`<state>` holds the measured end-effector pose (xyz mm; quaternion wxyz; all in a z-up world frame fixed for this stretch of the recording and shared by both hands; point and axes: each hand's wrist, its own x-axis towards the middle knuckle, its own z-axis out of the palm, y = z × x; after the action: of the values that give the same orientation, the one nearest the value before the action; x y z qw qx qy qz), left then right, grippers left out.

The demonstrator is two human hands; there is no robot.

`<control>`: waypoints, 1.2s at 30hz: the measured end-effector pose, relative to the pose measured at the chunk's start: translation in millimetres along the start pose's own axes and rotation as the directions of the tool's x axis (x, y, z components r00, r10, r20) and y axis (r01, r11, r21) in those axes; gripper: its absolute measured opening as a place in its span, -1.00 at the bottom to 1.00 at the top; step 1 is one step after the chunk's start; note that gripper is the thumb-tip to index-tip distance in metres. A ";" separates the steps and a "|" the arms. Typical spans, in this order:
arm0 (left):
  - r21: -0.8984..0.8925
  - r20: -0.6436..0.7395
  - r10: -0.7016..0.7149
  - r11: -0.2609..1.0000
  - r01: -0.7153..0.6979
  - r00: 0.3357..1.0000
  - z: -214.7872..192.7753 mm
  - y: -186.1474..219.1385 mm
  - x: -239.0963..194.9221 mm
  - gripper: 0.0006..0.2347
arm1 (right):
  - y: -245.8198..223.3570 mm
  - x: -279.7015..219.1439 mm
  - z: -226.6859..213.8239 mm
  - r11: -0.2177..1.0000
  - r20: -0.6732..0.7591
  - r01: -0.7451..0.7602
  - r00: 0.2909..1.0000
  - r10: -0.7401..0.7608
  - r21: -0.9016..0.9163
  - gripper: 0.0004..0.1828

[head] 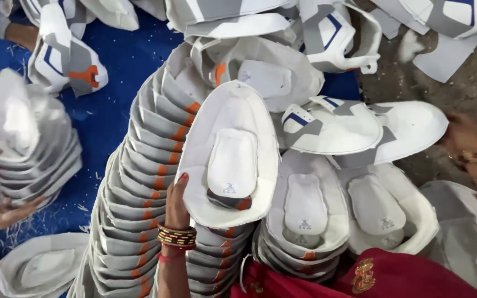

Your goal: The person picks up white sneaker uppers one at a time from a large pile, turns them over, and trims excess material from the edges with scissors. Trimmed uppers are placed onto a growing stack beside the pile of untrimmed parts.

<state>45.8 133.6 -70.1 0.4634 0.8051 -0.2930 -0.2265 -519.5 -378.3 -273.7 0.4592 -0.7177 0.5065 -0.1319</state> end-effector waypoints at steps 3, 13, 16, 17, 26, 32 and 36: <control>-0.234 0.062 -0.078 0.968 0.091 0.995 2.8 37.7 2.2 -0.61 | 8.0 -16.6 -44.2 0.957 -0.031 0.012 1.000 -0.003 0.289 -0.71; -0.548 -0.011 -0.231 0.815 0.187 0.973 24.3 112.7 -7.5 -0.56 | -249.7 -203.0 138.5 0.551 0.304 0.013 0.823 -0.479 0.834 -0.23; -0.354 -0.159 -0.017 0.934 -0.041 0.987 29.7 100.4 -15.7 -0.60 | -368.1 -238.1 123.4 0.529 0.480 -0.261 0.811 -0.333 0.808 -0.26; -0.353 -0.162 -0.014 0.935 -0.044 0.987 30.2 93.9 -18.0 -0.60 | -372.8 -238.7 126.5 0.528 0.479 -0.259 0.811 -0.337 0.809 -0.26; 0.400 -0.269 0.467 0.849 -0.344 0.842 47.8 77.2 -28.9 -0.73 | -369.1 -236.0 153.0 0.469 0.561 -0.368 0.731 -0.388 0.803 -0.32; -0.520 -0.274 -0.128 0.853 -0.035 0.953 56.8 91.5 -32.6 -0.69 | -336.2 -235.4 166.3 0.358 0.493 -0.372 0.795 -0.353 0.856 -0.54; -0.111 -0.337 0.150 0.974 -0.197 0.929 56.8 81.3 -32.6 -0.75 | -288.2 -208.1 145.6 0.112 0.495 -0.483 0.830 -0.258 0.868 -0.58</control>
<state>-35.3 88.6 -22.1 0.5800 0.7672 -0.2653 -0.0685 -343.6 -106.6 -66.9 0.9447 -0.1877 0.1927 -0.1878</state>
